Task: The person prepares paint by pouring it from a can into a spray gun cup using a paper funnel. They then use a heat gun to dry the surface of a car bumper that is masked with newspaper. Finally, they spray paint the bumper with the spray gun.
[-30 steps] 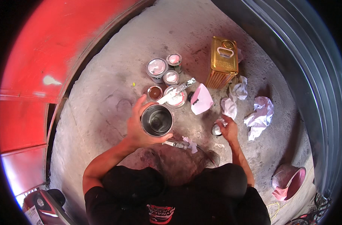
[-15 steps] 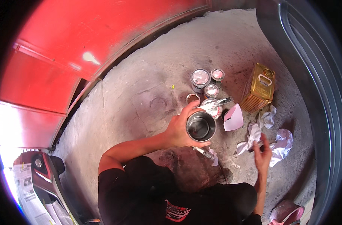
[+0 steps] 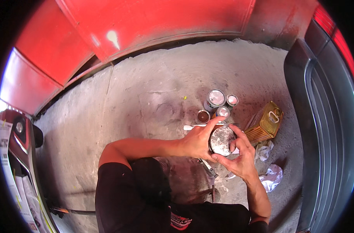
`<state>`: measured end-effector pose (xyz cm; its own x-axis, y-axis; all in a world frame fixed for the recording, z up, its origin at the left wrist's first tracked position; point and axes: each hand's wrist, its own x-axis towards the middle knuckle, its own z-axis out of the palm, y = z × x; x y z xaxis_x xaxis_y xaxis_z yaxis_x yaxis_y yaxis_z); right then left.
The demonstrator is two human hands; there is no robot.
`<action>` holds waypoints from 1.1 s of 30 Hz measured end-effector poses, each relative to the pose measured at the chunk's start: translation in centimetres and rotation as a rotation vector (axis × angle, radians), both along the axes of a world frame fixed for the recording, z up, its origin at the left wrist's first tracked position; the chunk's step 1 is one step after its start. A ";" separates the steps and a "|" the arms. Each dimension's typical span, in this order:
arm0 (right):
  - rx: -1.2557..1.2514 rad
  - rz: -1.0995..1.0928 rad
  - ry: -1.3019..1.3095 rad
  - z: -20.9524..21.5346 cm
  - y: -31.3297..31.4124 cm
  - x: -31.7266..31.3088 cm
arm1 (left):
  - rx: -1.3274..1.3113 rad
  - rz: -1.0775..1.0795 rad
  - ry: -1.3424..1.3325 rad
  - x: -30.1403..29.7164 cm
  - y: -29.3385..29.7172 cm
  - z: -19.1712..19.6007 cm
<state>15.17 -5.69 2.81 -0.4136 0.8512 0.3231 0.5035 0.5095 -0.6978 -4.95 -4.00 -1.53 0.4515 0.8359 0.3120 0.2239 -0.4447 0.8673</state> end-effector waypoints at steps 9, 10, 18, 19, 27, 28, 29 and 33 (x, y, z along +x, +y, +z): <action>0.011 0.102 -0.323 1.9 -0.8 -1.3 | 0.020 0.010 0.088 -0.9 -0.3 -0.3; -0.003 0.120 -0.397 2.0 -1.0 -1.6 | 0.061 0.013 0.067 -1.0 -0.3 -0.3; -0.012 0.048 -0.366 0.7 0.1 -2.8 | 0.094 0.107 0.037 -0.7 0.9 0.3; -0.084 0.059 -0.351 0.8 0.5 -2.7 | 0.101 0.134 0.016 -0.7 1.1 0.3; -0.922 0.458 -0.118 -2.7 3.0 0.0 | 0.251 0.119 -0.273 -4.6 4.0 7.1; -1.159 0.312 0.164 -1.6 1.3 -2.2 | 0.320 0.105 -0.276 -4.9 4.5 7.8; -0.926 0.514 0.191 -2.2 1.4 -3.4 | 0.317 0.098 -0.182 -5.1 4.6 8.6; -1.005 0.661 0.308 -2.8 2.1 -6.6 | 0.205 0.118 -0.245 -7.4 5.8 8.5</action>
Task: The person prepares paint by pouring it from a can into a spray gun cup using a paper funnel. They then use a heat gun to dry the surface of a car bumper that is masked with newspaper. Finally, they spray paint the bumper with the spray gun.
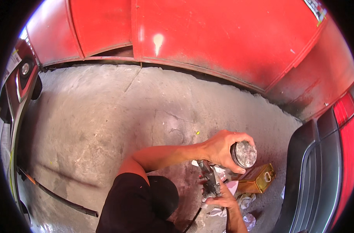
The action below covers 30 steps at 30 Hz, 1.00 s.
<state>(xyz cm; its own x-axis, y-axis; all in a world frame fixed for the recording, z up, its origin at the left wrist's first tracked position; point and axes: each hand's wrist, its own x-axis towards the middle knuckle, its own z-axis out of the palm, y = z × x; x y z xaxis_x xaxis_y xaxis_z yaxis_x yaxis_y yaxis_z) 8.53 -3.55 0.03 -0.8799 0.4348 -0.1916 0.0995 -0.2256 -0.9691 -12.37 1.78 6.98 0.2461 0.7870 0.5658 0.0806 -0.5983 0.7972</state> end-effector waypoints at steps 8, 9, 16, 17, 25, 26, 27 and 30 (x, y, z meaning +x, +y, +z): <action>0.082 -0.596 -0.273 -1.4 -1.9 -6.5 | -0.040 0.183 0.005 -1.9 2.8 -2.1; 0.124 -0.682 -0.240 -1.0 -2.0 -7.4 | -0.001 0.252 -0.041 -2.0 3.1 -2.2; 0.080 -0.996 -0.424 0.1 -1.2 -5.1 | -0.346 0.386 -0.020 -5.1 -2.8 -12.4; 0.184 -1.054 -0.297 0.5 -0.7 -5.6 | -0.443 0.134 -0.027 -4.3 -3.3 -14.2; 0.225 -1.155 -0.221 1.2 0.7 -5.7 | -0.895 -0.681 -0.502 3.3 -5.7 -16.8; 0.244 -1.145 -0.247 1.3 0.6 -5.8 | -0.898 -0.679 -0.491 3.5 -5.9 -17.2; 0.262 -1.134 -0.272 1.5 0.4 -5.9 | -0.925 -0.670 -0.525 3.6 -6.2 -17.6; 0.310 -1.141 -0.326 2.1 0.4 -7.0 | -0.942 -0.650 -0.594 4.3 -6.9 -18.6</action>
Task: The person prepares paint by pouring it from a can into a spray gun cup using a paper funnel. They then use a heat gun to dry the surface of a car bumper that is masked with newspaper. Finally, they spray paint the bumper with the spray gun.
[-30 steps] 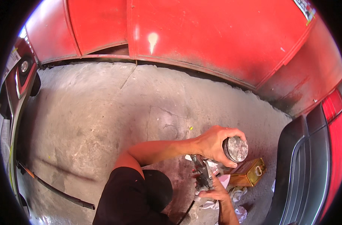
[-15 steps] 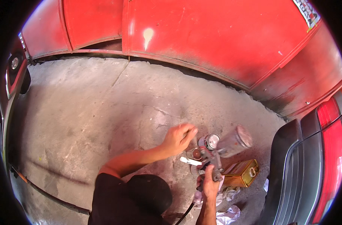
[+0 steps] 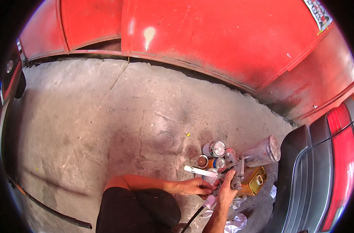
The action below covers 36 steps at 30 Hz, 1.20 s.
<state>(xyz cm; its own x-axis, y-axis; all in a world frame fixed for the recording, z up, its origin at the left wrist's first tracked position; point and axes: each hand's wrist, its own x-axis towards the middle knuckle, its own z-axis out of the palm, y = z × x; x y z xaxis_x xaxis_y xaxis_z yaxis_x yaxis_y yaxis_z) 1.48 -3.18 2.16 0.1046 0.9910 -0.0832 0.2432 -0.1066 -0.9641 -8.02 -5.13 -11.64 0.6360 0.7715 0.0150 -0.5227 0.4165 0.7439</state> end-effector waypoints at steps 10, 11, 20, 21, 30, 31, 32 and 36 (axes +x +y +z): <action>-0.028 0.064 -0.012 -1.9 0.7 0.2 | 0.240 0.084 0.218 -1.7 0.1 0.4; -0.043 0.068 0.052 -1.8 0.8 0.1 | 0.289 0.086 0.254 -1.9 0.0 0.4; -0.109 0.138 0.159 -0.6 0.6 0.2 | 0.448 0.171 0.353 -1.9 -0.5 2.0; -0.106 0.137 0.150 -0.6 0.6 0.1 | 0.449 0.183 0.358 -1.8 -0.6 1.9; -0.095 0.116 0.110 -0.9 0.6 0.0 | 0.468 0.261 0.408 -1.3 -1.0 1.6; -0.091 0.116 0.106 -0.8 0.6 -0.1 | 0.466 0.270 0.407 -1.2 -1.1 1.4; -0.093 0.113 0.097 -0.9 0.6 0.0 | 0.466 0.278 0.403 -1.2 -1.1 1.3; -0.098 0.092 0.084 -1.1 0.6 0.1 | 0.461 0.250 0.447 -1.2 -1.0 1.4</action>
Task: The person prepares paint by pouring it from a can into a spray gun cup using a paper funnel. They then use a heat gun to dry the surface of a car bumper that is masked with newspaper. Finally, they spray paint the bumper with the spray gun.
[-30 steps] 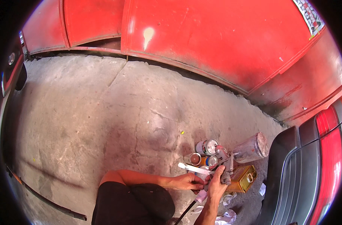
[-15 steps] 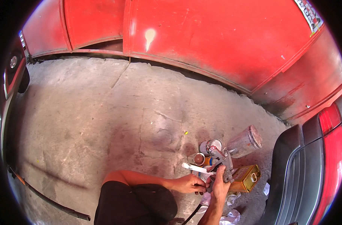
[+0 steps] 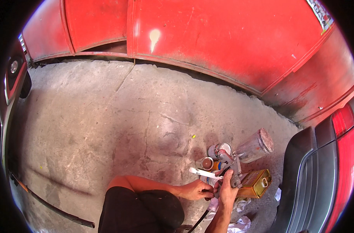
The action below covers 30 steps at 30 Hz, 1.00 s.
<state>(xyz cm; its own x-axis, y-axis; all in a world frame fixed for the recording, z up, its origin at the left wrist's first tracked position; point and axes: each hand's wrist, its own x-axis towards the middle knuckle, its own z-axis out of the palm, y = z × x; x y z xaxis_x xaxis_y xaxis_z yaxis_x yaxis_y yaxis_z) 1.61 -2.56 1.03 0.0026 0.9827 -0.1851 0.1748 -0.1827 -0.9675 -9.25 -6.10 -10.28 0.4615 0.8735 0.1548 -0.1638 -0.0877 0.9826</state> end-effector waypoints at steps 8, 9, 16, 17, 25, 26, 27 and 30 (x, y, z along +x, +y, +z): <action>-0.001 -0.003 -0.007 0.3 -0.1 -0.1 | -0.025 -0.028 -0.006 0.1 0.0 0.1; -0.005 -0.005 -0.010 0.1 0.0 0.1 | -0.030 -0.035 0.005 0.1 0.0 0.2; 0.026 -0.007 -0.132 -0.6 0.1 0.4 | -0.063 -0.008 -0.025 0.3 0.1 -0.5; 0.032 -0.012 -0.128 -0.5 0.0 0.3 | -0.060 -0.006 -0.032 0.3 0.1 -0.6; -0.012 -0.013 -0.152 -0.1 -0.2 0.2 | -0.050 -0.032 -0.031 -0.2 0.2 -0.3; 0.001 -0.020 -0.154 -0.2 -0.1 0.2 | -0.052 -0.040 -0.022 -0.2 0.3 -0.3; 0.014 -0.026 -0.157 -0.4 -0.1 0.1 | -0.059 -0.032 -0.029 -0.2 0.2 -0.4; 0.009 -0.049 -0.172 -0.8 0.0 0.2 | -0.063 -0.013 -0.038 0.1 0.1 -0.7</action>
<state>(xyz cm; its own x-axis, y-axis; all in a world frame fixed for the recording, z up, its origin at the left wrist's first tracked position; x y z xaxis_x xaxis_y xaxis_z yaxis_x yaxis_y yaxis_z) 1.85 -2.57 0.22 0.0810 0.9822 -0.1693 0.3290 -0.1867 -0.9257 -9.20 -5.97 -10.99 0.4678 0.8760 0.1173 -0.2018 -0.0234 0.9791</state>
